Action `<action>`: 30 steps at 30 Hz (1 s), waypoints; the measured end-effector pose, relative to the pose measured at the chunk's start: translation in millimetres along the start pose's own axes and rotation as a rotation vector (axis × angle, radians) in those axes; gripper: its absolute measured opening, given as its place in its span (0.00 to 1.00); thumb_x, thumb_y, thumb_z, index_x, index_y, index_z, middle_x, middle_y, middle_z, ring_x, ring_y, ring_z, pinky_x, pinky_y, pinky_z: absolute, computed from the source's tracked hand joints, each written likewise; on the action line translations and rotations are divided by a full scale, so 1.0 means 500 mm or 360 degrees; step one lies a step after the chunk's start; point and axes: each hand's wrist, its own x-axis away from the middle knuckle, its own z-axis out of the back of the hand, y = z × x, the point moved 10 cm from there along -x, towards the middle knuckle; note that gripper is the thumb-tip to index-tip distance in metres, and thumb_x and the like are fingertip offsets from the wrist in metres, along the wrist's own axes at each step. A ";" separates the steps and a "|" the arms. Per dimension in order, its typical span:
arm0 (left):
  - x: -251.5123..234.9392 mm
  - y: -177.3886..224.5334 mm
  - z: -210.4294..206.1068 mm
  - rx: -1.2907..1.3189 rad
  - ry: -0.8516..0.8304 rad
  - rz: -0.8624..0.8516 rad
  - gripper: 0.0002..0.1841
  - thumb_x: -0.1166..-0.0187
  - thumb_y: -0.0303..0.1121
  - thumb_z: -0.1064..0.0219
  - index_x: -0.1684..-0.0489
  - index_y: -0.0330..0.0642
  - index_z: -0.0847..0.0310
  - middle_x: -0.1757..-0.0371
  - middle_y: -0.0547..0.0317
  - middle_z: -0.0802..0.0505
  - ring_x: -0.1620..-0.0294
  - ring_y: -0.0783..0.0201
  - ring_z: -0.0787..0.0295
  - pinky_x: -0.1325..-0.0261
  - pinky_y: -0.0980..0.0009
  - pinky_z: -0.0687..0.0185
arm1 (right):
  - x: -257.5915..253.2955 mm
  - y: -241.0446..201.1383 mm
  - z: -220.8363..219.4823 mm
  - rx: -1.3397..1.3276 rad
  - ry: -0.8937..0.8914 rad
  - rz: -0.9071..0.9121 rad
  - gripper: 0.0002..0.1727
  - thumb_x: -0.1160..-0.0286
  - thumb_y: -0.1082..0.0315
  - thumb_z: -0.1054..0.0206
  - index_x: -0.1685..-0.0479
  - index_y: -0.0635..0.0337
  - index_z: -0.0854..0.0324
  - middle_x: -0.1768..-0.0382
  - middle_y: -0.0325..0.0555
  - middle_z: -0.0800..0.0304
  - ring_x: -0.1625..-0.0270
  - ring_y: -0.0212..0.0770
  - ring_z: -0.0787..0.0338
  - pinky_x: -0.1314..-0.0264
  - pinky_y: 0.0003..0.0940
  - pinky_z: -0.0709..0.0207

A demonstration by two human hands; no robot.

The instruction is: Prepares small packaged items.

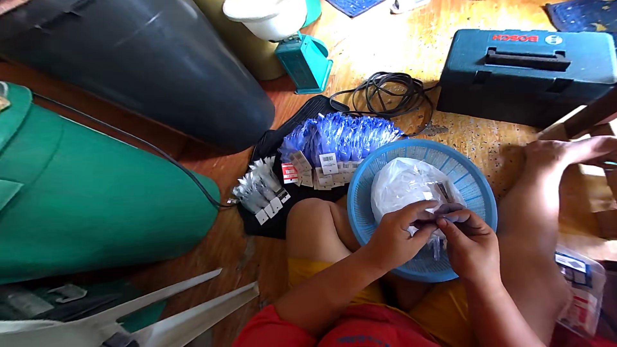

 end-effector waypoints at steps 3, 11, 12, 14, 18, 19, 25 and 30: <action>0.000 -0.004 0.002 0.0024 0.0021 0.0024 0.23 0.26 0.18 0.31 0.33 0.13 0.27 0.54 0.45 0.04 0.54 0.64 0.03 0.45 0.70 0.07 | 0.000 -0.003 -0.001 0.0006 0.0004 0.0011 0.03 0.29 0.74 0.27 0.63 0.56 0.11 0.52 0.40 0.08 0.51 0.32 0.08 0.47 0.27 0.11; 0.004 -0.011 0.000 0.0016 0.0019 0.0071 0.23 0.25 0.19 0.32 0.32 0.14 0.28 0.54 0.45 0.04 0.55 0.63 0.03 0.45 0.68 0.07 | 0.003 -0.002 -0.002 0.0039 0.0023 0.0000 0.04 0.29 0.76 0.28 0.64 0.56 0.12 0.53 0.39 0.07 0.52 0.31 0.08 0.49 0.26 0.11; 0.004 -0.011 0.001 0.0013 0.0024 0.0073 0.23 0.25 0.19 0.32 0.32 0.14 0.27 0.55 0.45 0.04 0.55 0.63 0.03 0.45 0.68 0.07 | 0.003 -0.001 -0.002 0.0042 0.0029 -0.0001 0.04 0.29 0.76 0.28 0.64 0.56 0.12 0.53 0.39 0.07 0.53 0.31 0.08 0.49 0.26 0.11; 0.006 -0.012 0.002 0.0003 0.0034 0.0077 0.23 0.25 0.19 0.32 0.32 0.14 0.27 0.55 0.45 0.03 0.55 0.64 0.03 0.45 0.69 0.07 | 0.004 0.001 -0.001 0.0036 0.0049 -0.0023 0.04 0.30 0.77 0.28 0.62 0.57 0.12 0.54 0.39 0.07 0.53 0.31 0.08 0.49 0.27 0.11; 0.011 -0.013 0.003 -0.0013 0.0090 -0.0004 0.23 0.27 0.18 0.30 0.34 0.15 0.26 0.55 0.46 0.03 0.55 0.64 0.03 0.45 0.70 0.07 | 0.007 0.016 -0.006 0.0026 -0.0049 -0.0159 0.11 0.29 0.74 0.27 0.49 0.62 0.16 0.53 0.41 0.08 0.50 0.35 0.08 0.43 0.33 0.11; 0.013 -0.016 -0.001 -0.0013 0.0081 -0.0013 0.24 0.27 0.18 0.30 0.33 0.15 0.27 0.56 0.46 0.04 0.55 0.64 0.04 0.45 0.70 0.07 | 0.008 0.017 -0.003 0.0043 -0.0061 -0.0161 0.07 0.28 0.73 0.27 0.54 0.61 0.11 0.53 0.41 0.08 0.50 0.35 0.09 0.43 0.32 0.12; 0.033 -0.082 -0.095 -0.0185 -0.0589 0.0159 0.34 0.15 0.30 0.37 0.13 0.23 0.47 0.47 0.46 0.06 0.45 0.57 0.06 0.34 0.57 0.13 | -0.004 -0.033 0.035 -0.0062 0.0045 0.0067 0.04 0.25 0.64 0.26 0.59 0.48 0.06 0.54 0.37 0.04 0.49 0.33 0.07 0.43 0.31 0.12; 0.052 -0.147 -0.113 -0.0427 -0.0646 0.0293 0.26 0.14 0.30 0.41 0.18 0.29 0.34 0.37 0.44 0.10 0.33 0.51 0.13 0.26 0.57 0.21 | -0.011 -0.073 0.099 -0.0434 0.0182 0.0157 0.04 0.22 0.59 0.29 0.59 0.39 0.08 0.61 0.34 0.06 0.61 0.31 0.08 0.52 0.31 0.11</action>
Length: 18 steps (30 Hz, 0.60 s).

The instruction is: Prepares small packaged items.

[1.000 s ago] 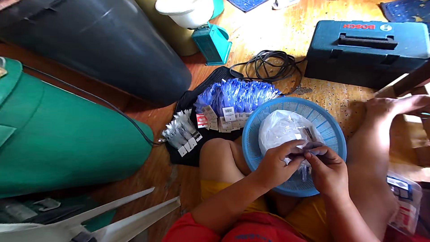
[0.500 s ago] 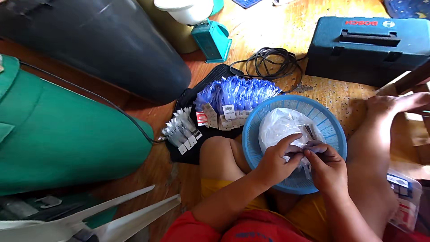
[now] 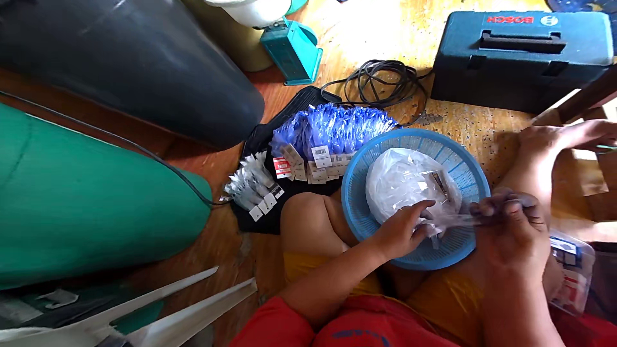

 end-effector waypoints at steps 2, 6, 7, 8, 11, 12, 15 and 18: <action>-0.002 -0.012 -0.010 -0.0244 -0.0025 0.0037 0.21 0.18 0.25 0.41 0.27 0.32 0.23 0.33 0.42 0.11 0.25 0.46 0.19 0.19 0.55 0.29 | -0.004 -0.016 0.020 -0.0043 0.0057 0.0038 0.05 0.21 0.60 0.30 0.61 0.39 0.08 0.64 0.32 0.07 0.66 0.29 0.10 0.58 0.28 0.11; -0.010 -0.014 -0.077 -0.0626 -0.0352 -0.0020 0.20 0.18 0.27 0.37 0.31 0.55 0.13 0.26 0.44 0.16 0.21 0.38 0.27 0.19 0.41 0.34 | -0.011 -0.029 0.046 -0.0072 0.0117 0.0124 0.06 0.19 0.65 0.33 0.61 0.44 0.10 0.65 0.33 0.08 0.71 0.27 0.13 0.65 0.23 0.15; -0.011 -0.009 -0.094 -0.0679 -0.0439 -0.0040 0.19 0.18 0.29 0.36 0.32 0.59 0.12 0.24 0.46 0.18 0.19 0.38 0.30 0.20 0.39 0.36 | -0.011 -0.029 0.051 -0.0055 0.0141 0.0136 0.07 0.18 0.66 0.34 0.61 0.45 0.11 0.66 0.33 0.09 0.73 0.27 0.14 0.66 0.23 0.16; -0.012 -0.005 -0.104 -0.0706 -0.0482 -0.0053 0.16 0.17 0.31 0.36 0.36 0.58 0.10 0.24 0.49 0.18 0.18 0.40 0.31 0.20 0.38 0.38 | -0.011 -0.027 0.056 -0.0036 0.0165 0.0135 0.07 0.18 0.66 0.34 0.61 0.45 0.11 0.67 0.33 0.09 0.74 0.27 0.15 0.68 0.22 0.17; -0.026 0.012 -0.061 -0.0550 -0.0122 -0.0163 0.10 0.17 0.36 0.34 0.53 0.47 0.06 0.39 0.52 0.07 0.27 0.45 0.19 0.24 0.40 0.31 | -0.012 -0.020 0.063 0.0100 0.0198 0.0081 0.07 0.19 0.68 0.34 0.61 0.45 0.10 0.68 0.33 0.09 0.77 0.25 0.18 0.72 0.19 0.20; -0.030 0.021 -0.028 -0.0444 0.0068 -0.0191 0.09 0.18 0.36 0.32 0.56 0.45 0.05 0.45 0.52 0.05 0.33 0.47 0.13 0.27 0.43 0.25 | -0.012 -0.014 0.063 0.0168 0.0169 0.0037 0.07 0.20 0.68 0.33 0.60 0.45 0.09 0.68 0.33 0.08 0.78 0.24 0.18 0.73 0.18 0.21; -0.034 0.052 0.079 -0.0140 0.0495 -0.0199 0.08 0.21 0.33 0.29 0.56 0.41 0.04 0.54 0.55 0.02 0.46 0.58 0.06 0.34 0.58 0.15 | -0.006 0.019 0.060 0.0440 0.0059 -0.0160 0.08 0.23 0.71 0.31 0.60 0.48 0.08 0.61 0.33 0.05 0.78 0.23 0.19 0.75 0.18 0.21; -0.026 0.100 0.151 -0.0007 0.0695 -0.0301 0.06 0.24 0.33 0.26 0.58 0.43 0.03 0.57 0.59 0.03 0.48 0.66 0.08 0.38 0.64 0.14 | 0.007 0.054 0.017 0.0763 -0.0194 -0.0236 0.06 0.25 0.72 0.30 0.60 0.50 0.07 0.47 0.34 0.05 0.74 0.22 0.15 0.74 0.18 0.20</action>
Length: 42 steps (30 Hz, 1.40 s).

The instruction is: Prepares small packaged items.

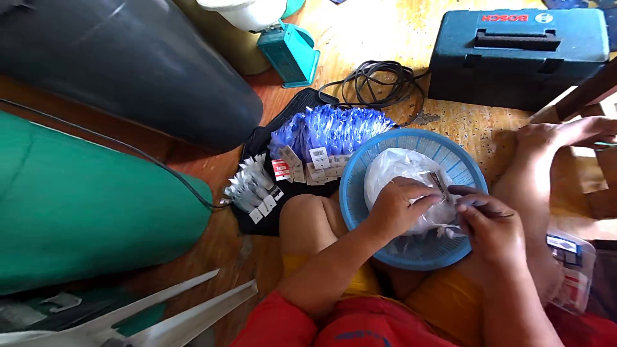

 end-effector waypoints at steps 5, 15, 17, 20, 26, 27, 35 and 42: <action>-0.024 0.059 0.029 0.0093 -0.0027 -0.0007 0.05 0.27 0.34 0.23 0.60 0.49 0.02 0.58 0.64 0.08 0.52 0.73 0.14 0.47 0.75 0.18 | 0.017 -0.036 -0.073 0.0187 -0.0092 0.0297 0.04 0.25 0.71 0.27 0.59 0.54 0.07 0.51 0.33 0.08 0.70 0.19 0.14 0.70 0.15 0.18; 0.068 -0.208 0.075 -0.0824 -0.1042 0.1321 0.20 0.14 0.46 0.36 0.41 0.39 0.11 0.41 0.41 0.08 0.34 0.41 0.14 0.29 0.35 0.26 | 0.006 -0.019 -0.008 0.0199 0.0078 0.0287 0.05 0.26 0.71 0.27 0.57 0.53 0.07 0.52 0.33 0.06 0.72 0.21 0.14 0.73 0.17 0.18; 0.124 -0.260 0.067 -0.1058 -0.1367 0.1502 0.22 0.17 0.46 0.34 0.35 0.38 0.14 0.34 0.36 0.12 0.28 0.36 0.19 0.26 0.31 0.30 | 0.002 -0.011 -0.006 0.0186 0.0089 0.0260 0.05 0.27 0.72 0.27 0.58 0.53 0.07 0.53 0.32 0.06 0.73 0.21 0.15 0.74 0.17 0.18; 0.153 -0.277 0.039 -0.1150 -0.1421 0.1511 0.25 0.20 0.41 0.30 0.30 0.32 0.19 0.32 0.30 0.14 0.27 0.32 0.20 0.27 0.31 0.29 | -0.003 -0.002 -0.013 0.0193 0.0080 0.0227 0.05 0.26 0.73 0.28 0.58 0.54 0.08 0.53 0.33 0.06 0.73 0.21 0.15 0.74 0.16 0.18; 0.151 -0.301 0.001 -0.0931 -0.1432 0.1516 0.23 0.19 0.44 0.33 0.32 0.38 0.16 0.31 0.38 0.13 0.25 0.39 0.20 0.24 0.34 0.30 | -0.004 0.012 -0.021 0.0203 0.0058 0.0198 0.05 0.26 0.72 0.28 0.58 0.56 0.08 0.54 0.35 0.06 0.74 0.22 0.15 0.75 0.17 0.18; 0.151 -0.299 0.001 -0.0890 -0.1443 0.1507 0.22 0.18 0.45 0.34 0.34 0.40 0.15 0.32 0.40 0.12 0.25 0.41 0.19 0.24 0.35 0.30 | -0.004 0.013 -0.021 0.0205 0.0059 0.0191 0.05 0.26 0.72 0.28 0.58 0.57 0.08 0.54 0.35 0.06 0.74 0.22 0.15 0.75 0.17 0.19; 0.074 -0.161 0.060 0.0028 -0.0899 0.0925 0.15 0.19 0.40 0.30 0.52 0.37 0.06 0.29 0.45 0.15 0.29 0.58 0.20 0.24 0.58 0.27 | -0.006 0.016 -0.029 0.0209 0.0025 0.0151 0.05 0.26 0.73 0.29 0.57 0.57 0.08 0.54 0.36 0.06 0.73 0.22 0.15 0.74 0.17 0.19; 0.037 -0.085 0.091 0.0854 -0.0211 0.0636 0.20 0.13 0.28 0.54 0.45 0.29 0.13 0.44 0.49 0.06 0.45 0.62 0.07 0.35 0.61 0.13 | 0.000 0.009 -0.048 0.0162 -0.0056 0.0201 0.06 0.25 0.72 0.28 0.56 0.56 0.08 0.51 0.36 0.07 0.69 0.23 0.14 0.71 0.17 0.18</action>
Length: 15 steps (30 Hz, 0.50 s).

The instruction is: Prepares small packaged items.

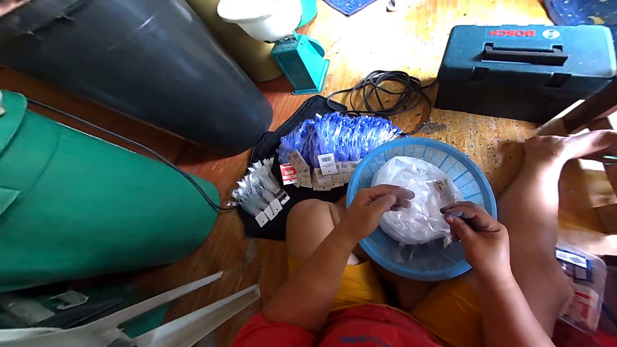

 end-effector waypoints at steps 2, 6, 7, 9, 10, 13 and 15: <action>-0.006 -0.012 -0.015 -0.0096 0.0014 0.0144 0.19 0.13 0.26 0.52 0.40 0.30 0.14 0.45 0.50 0.06 0.49 0.64 0.06 0.39 0.65 0.11 | 0.002 -0.012 -0.004 -0.0018 -0.0013 0.0057 0.06 0.25 0.72 0.29 0.55 0.55 0.08 0.50 0.35 0.07 0.69 0.22 0.13 0.71 0.17 0.17; -0.005 -0.022 -0.039 -0.0368 0.0129 0.0167 0.11 0.18 0.28 0.35 0.50 0.30 0.10 0.54 0.52 0.04 0.53 0.70 0.06 0.43 0.73 0.10 | 0.005 -0.045 -0.020 -0.0073 -0.0075 0.0205 0.06 0.23 0.70 0.29 0.54 0.52 0.08 0.47 0.35 0.08 0.67 0.22 0.13 0.70 0.15 0.17; -0.004 -0.022 -0.044 -0.0420 0.0134 0.0138 0.10 0.20 0.28 0.33 0.51 0.31 0.10 0.54 0.52 0.04 0.53 0.70 0.06 0.43 0.74 0.11 | 0.007 -0.051 -0.026 -0.0082 -0.0097 0.0229 0.06 0.22 0.69 0.29 0.53 0.51 0.08 0.47 0.34 0.08 0.66 0.21 0.12 0.69 0.15 0.17; -0.001 -0.019 -0.056 -0.0511 0.0090 0.0095 0.12 0.20 0.27 0.33 0.43 0.32 0.11 0.48 0.52 0.06 0.53 0.71 0.08 0.45 0.76 0.12 | 0.009 -0.057 -0.038 -0.0102 -0.0144 0.0261 0.07 0.22 0.69 0.29 0.52 0.50 0.08 0.46 0.34 0.08 0.64 0.21 0.11 0.68 0.15 0.16; 0.000 -0.016 -0.062 -0.0562 0.0061 0.0072 0.15 0.20 0.27 0.33 0.38 0.34 0.12 0.43 0.51 0.07 0.54 0.71 0.08 0.47 0.77 0.12 | 0.010 -0.058 -0.043 -0.0110 -0.0167 0.0269 0.07 0.22 0.69 0.29 0.52 0.49 0.08 0.46 0.33 0.08 0.63 0.21 0.11 0.67 0.15 0.15; 0.001 -0.012 -0.075 -0.0679 -0.0009 0.0031 0.20 0.19 0.28 0.34 0.29 0.38 0.17 0.32 0.46 0.13 0.56 0.70 0.10 0.51 0.77 0.13 | 0.011 -0.052 -0.051 -0.0129 -0.0200 0.0272 0.07 0.22 0.70 0.29 0.52 0.51 0.09 0.46 0.36 0.08 0.63 0.23 0.11 0.67 0.16 0.15; 0.003 -0.002 -0.080 -0.0736 -0.0004 -0.0059 0.17 0.17 0.30 0.36 0.34 0.35 0.14 0.37 0.45 0.10 0.54 0.69 0.10 0.49 0.76 0.13 | 0.011 -0.048 -0.053 -0.0119 -0.0203 0.0258 0.06 0.22 0.70 0.29 0.52 0.51 0.08 0.47 0.36 0.08 0.63 0.23 0.11 0.67 0.16 0.15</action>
